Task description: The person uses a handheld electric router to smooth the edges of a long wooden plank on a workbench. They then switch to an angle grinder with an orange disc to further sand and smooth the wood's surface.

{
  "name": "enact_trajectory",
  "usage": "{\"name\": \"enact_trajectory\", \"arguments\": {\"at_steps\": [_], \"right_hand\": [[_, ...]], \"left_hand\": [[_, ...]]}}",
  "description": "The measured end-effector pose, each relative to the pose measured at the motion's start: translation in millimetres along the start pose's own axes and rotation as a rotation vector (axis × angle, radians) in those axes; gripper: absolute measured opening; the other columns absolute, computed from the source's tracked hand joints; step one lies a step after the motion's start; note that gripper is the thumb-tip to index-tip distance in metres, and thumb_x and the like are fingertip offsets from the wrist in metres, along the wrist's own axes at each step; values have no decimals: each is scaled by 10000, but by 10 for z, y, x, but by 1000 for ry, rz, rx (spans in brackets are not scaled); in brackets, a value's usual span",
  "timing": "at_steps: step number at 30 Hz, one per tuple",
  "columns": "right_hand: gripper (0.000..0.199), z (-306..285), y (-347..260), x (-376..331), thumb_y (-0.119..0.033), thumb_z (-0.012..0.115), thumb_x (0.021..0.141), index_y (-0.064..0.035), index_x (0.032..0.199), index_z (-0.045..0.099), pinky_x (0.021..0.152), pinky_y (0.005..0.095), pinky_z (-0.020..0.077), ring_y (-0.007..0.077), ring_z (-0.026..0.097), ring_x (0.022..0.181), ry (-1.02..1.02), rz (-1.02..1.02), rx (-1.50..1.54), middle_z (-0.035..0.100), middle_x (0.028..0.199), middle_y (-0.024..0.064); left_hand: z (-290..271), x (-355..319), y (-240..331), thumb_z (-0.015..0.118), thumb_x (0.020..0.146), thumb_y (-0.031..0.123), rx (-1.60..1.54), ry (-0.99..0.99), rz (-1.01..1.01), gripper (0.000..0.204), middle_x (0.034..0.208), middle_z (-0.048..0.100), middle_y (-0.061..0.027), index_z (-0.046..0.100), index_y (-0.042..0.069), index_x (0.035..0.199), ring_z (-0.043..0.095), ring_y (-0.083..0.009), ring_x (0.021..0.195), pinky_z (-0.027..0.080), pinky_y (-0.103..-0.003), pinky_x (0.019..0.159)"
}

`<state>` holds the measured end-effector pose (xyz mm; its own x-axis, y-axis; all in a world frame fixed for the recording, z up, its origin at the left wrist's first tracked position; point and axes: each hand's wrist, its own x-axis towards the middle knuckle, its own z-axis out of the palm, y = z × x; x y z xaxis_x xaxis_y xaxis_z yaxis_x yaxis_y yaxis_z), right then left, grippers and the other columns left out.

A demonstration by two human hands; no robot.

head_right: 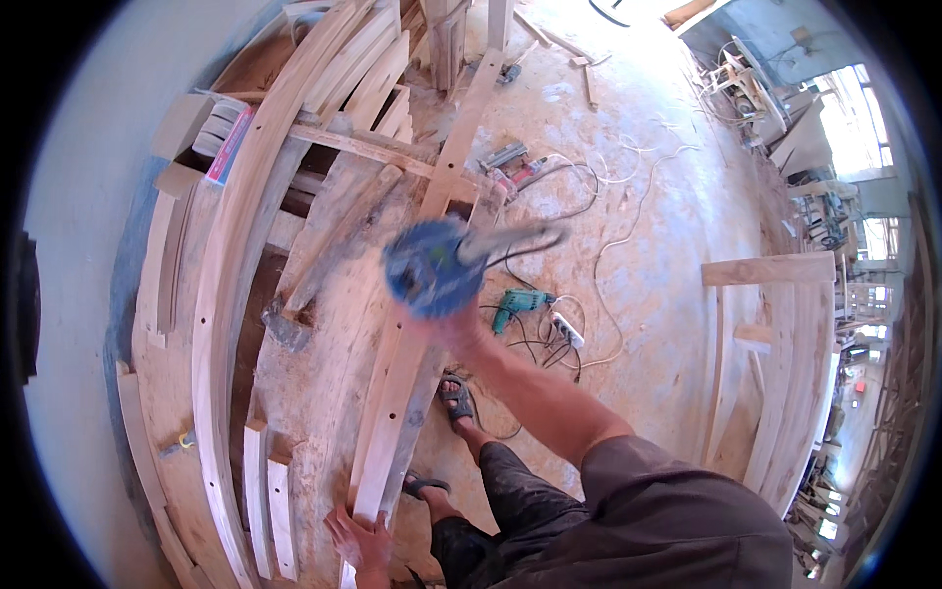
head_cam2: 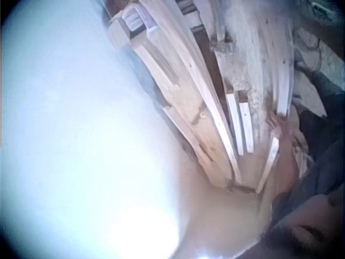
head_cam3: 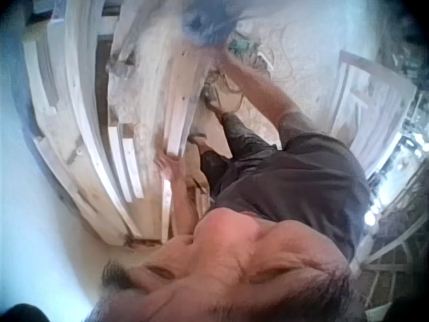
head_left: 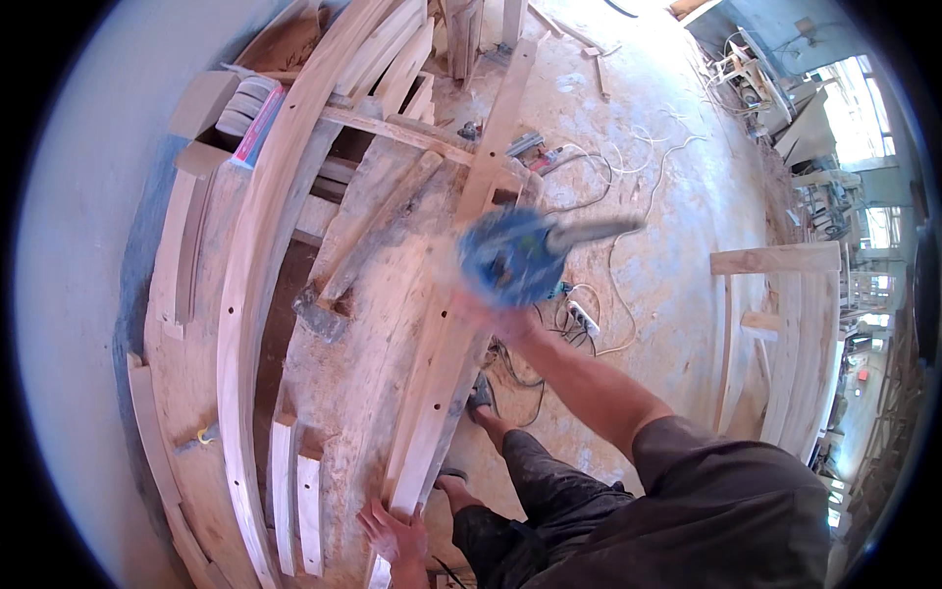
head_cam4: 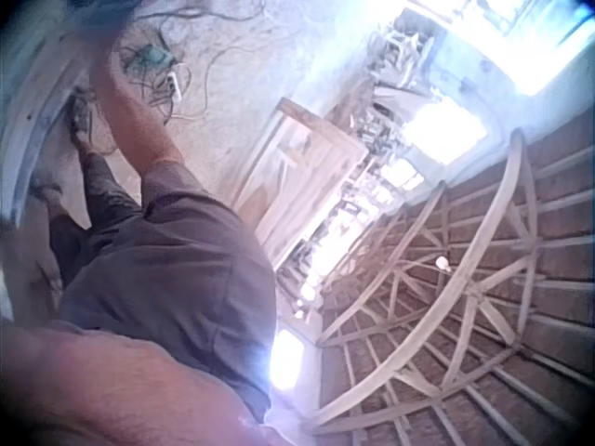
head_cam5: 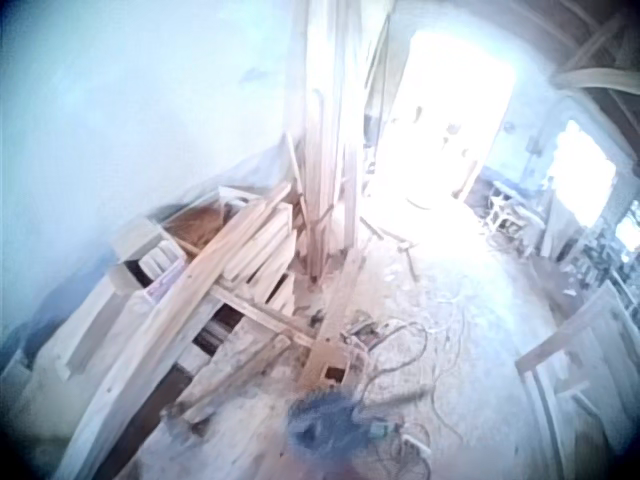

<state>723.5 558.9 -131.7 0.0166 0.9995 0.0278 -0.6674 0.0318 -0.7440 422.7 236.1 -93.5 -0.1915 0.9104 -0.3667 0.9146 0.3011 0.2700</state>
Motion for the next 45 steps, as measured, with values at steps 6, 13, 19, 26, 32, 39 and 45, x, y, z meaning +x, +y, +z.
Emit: {"name": "enact_trajectory", "arguments": {"at_steps": [6,13,19,26,32,39,45], "right_hand": [[524,-35,-28,-49,-353,777,868,-144,1306,578,1019,396,446,174,545,1185,30,-25,-32,632,1181,-15],[661,-357,-871,1270,-160,878,618,-33,1208,608,855,370,533,221,653,966,373,-548,-1076,674,1076,76],[668,-425,-1182,1547,-27,824,591,-33,1199,549,853,316,523,168,626,935,430,-578,-755,643,1066,34],[478,-168,-906,1104,-70,824,604,-26,1049,654,823,325,535,165,643,903,337,-453,-926,674,1006,42],[477,-149,-707,822,-81,869,611,-15,1044,679,838,351,543,189,653,918,275,-422,-1036,685,1021,67],[590,-286,-276,-88,-111,890,670,-34,1200,642,915,397,532,253,647,1022,215,71,-549,664,1152,74],[655,-8,219,-1007,-210,839,777,-45,1334,537,976,394,504,249,610,1119,167,291,88,589,1278,99]], "left_hand": [[43,40,22,877,703,294,-17,9,26,855,1200,517,-214,393,18,1351,499,-468,1154,465,-617,879],[41,2,-57,867,722,297,16,55,64,791,1150,508,-250,431,-25,1298,508,-478,1092,453,-600,897],[-62,48,-36,836,759,319,-3,4,116,738,1143,502,-270,444,-43,1269,503,-491,1101,432,-600,949],[16,39,-83,831,756,337,7,65,135,743,1108,512,-258,437,-36,1264,513,-492,1044,449,-604,896],[-12,59,-24,841,751,320,-8,84,122,773,1105,511,-253,429,-35,1300,509,-485,1040,453,-596,874],[-26,13,-36,871,723,313,-18,44,76,879,1152,511,-264,387,-48,1362,496,-490,1073,454,-596,888],[-36,14,1,881,721,308,3,-53,-20,955,1223,513,-258,348,-63,1423,482,-478,1156,459,-591,927]]}}
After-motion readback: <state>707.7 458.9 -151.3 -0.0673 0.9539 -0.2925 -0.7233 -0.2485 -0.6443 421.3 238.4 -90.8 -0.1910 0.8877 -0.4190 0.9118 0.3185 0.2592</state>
